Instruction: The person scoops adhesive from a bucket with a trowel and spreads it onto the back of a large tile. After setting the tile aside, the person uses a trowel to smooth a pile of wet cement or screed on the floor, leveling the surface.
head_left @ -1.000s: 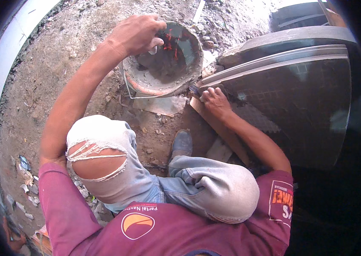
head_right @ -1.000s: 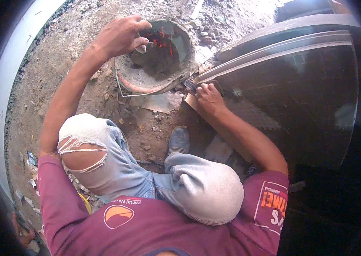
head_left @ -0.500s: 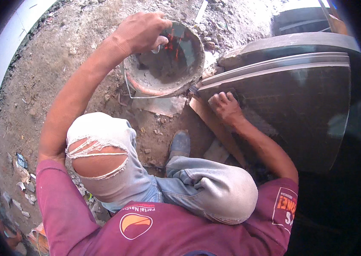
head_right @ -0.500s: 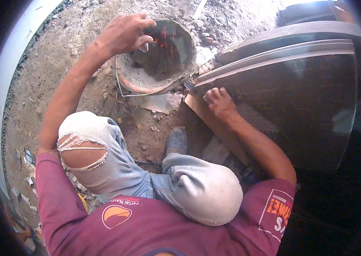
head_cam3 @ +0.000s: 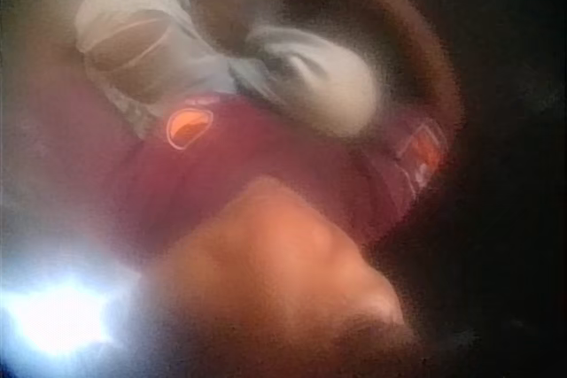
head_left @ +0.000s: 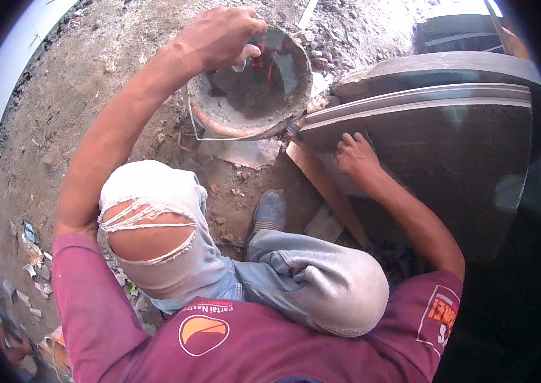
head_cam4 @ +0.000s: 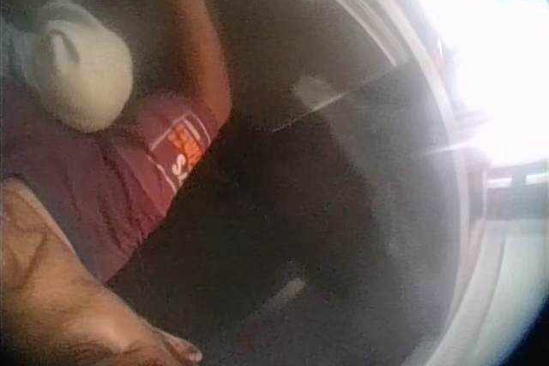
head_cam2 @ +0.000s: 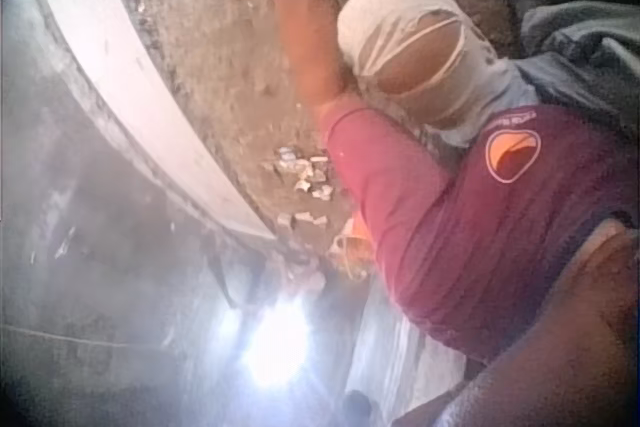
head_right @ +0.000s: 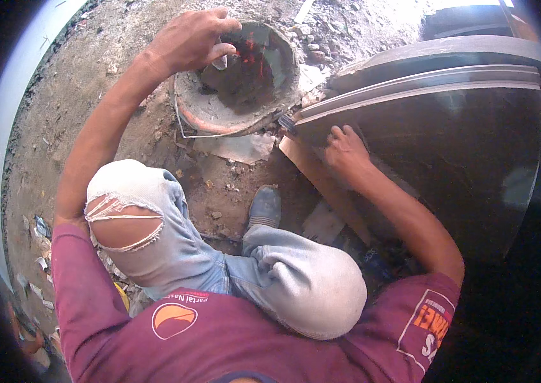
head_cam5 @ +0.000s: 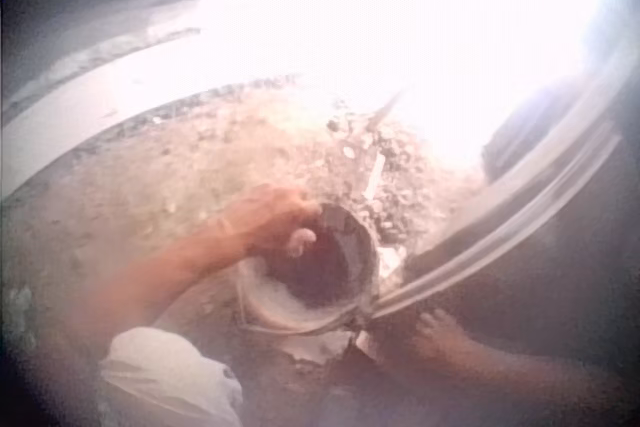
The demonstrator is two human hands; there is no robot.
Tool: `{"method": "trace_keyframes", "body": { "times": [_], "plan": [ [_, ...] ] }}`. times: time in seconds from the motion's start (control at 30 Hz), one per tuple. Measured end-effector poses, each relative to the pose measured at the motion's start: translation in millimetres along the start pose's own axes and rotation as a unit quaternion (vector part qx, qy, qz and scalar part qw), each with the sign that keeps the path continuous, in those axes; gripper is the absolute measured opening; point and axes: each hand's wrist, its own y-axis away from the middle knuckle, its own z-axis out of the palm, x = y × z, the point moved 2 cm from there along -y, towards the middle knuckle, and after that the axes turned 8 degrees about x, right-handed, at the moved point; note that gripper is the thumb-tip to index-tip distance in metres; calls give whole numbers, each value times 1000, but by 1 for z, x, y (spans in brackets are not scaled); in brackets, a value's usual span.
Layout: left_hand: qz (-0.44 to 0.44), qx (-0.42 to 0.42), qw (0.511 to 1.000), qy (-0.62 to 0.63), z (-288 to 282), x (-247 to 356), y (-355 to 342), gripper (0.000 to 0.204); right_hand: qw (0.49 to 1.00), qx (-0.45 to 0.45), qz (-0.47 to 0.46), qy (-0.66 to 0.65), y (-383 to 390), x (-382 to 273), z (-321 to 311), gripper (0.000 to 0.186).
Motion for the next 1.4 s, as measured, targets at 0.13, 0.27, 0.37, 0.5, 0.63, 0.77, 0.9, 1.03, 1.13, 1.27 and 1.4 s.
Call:
{"method": "trace_keyframes", "body": {
  "times": [0.13,0.27,0.37,0.5,0.63,0.77,0.9,1.03,1.13,1.27,1.4],
  "plan": [
    [-29,-69,996,49,3,-3,-10,32,994,104,22,-39,7,-8,3,21],
    [-48,-81,994,54,3,-3,-17,27,981,188,36,-33,-29,-19,15,20],
    [-24,-97,994,48,4,-3,-13,26,991,127,40,-8,-50,-31,39,18],
    [-15,-107,993,43,6,-7,-13,34,998,57,24,-31,-20,-44,78,17],
    [98,-130,981,-110,-5,-11,-17,32,996,41,51,-52,39,-55,118,16],
    [39,-263,950,-162,-7,-6,-19,33,968,70,181,-159,109,-62,151,19],
    [17,-370,916,-152,-18,10,-11,29,946,0,265,-187,158,-69,142,42],
    [18,-373,916,-149,-28,28,0,26,751,169,435,-467,135,-66,91,41],
    [47,-366,917,-150,-31,39,-3,24,475,287,411,-723,90,-75,47,36],
    [103,-383,905,-153,-36,50,-17,22,147,379,205,-891,21,-75,2,34],
    [42,-443,886,-129,-51,50,-22,25,-8,334,137,-933,-23,-71,-10,33]
  ]
}}
